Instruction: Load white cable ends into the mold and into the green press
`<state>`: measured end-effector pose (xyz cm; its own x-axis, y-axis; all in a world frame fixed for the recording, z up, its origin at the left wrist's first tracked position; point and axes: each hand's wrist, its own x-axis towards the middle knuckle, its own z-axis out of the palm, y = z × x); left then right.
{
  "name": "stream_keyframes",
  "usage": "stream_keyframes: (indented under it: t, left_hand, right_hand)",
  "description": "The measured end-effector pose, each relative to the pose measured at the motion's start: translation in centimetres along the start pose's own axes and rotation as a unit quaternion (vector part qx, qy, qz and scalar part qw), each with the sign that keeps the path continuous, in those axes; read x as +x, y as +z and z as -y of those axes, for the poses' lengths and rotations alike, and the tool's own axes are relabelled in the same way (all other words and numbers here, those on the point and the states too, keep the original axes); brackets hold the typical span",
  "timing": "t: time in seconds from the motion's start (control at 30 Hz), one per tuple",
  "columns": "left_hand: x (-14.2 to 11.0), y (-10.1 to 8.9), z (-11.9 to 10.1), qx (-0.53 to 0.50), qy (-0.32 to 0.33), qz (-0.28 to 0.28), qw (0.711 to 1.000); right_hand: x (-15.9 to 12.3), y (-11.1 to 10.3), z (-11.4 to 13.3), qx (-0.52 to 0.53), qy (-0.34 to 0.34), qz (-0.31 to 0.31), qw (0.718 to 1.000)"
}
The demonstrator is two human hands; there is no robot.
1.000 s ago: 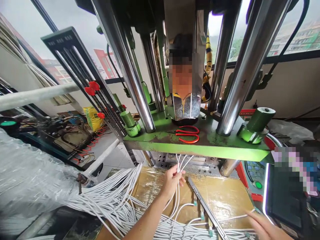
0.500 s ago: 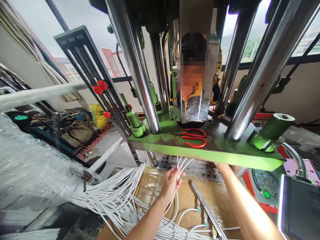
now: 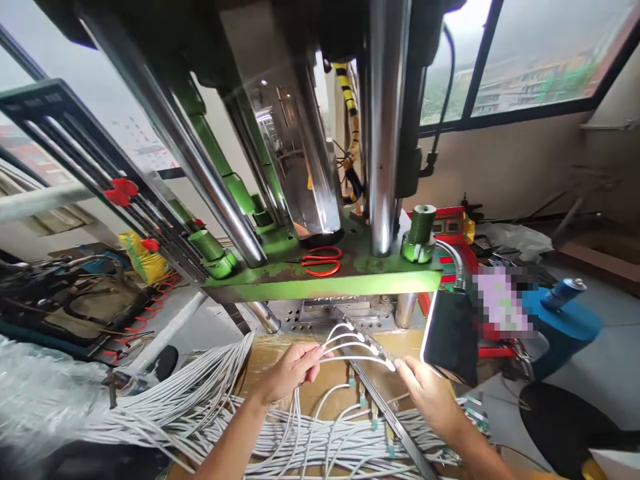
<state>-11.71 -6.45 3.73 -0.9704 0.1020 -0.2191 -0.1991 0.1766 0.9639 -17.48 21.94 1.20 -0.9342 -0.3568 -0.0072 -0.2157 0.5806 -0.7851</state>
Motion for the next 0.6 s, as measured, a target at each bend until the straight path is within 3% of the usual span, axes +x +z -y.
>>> stream_keyframes:
  t: [0.3, 0.6]
  left_hand:
    - [-0.6, 3.3, 0.6, 0.068, -0.05, 0.035, 0.996]
    - [-1.4, 3.9, 0.2, 0.07, -0.065, 0.028, 0.995]
  right_hand:
    - [-3.5, -1.3, -1.8, -0.011, 0.042, 0.029, 0.999]
    - [-3.7, -1.3, -3.0, -0.017, 0.039, 0.054, 0.998]
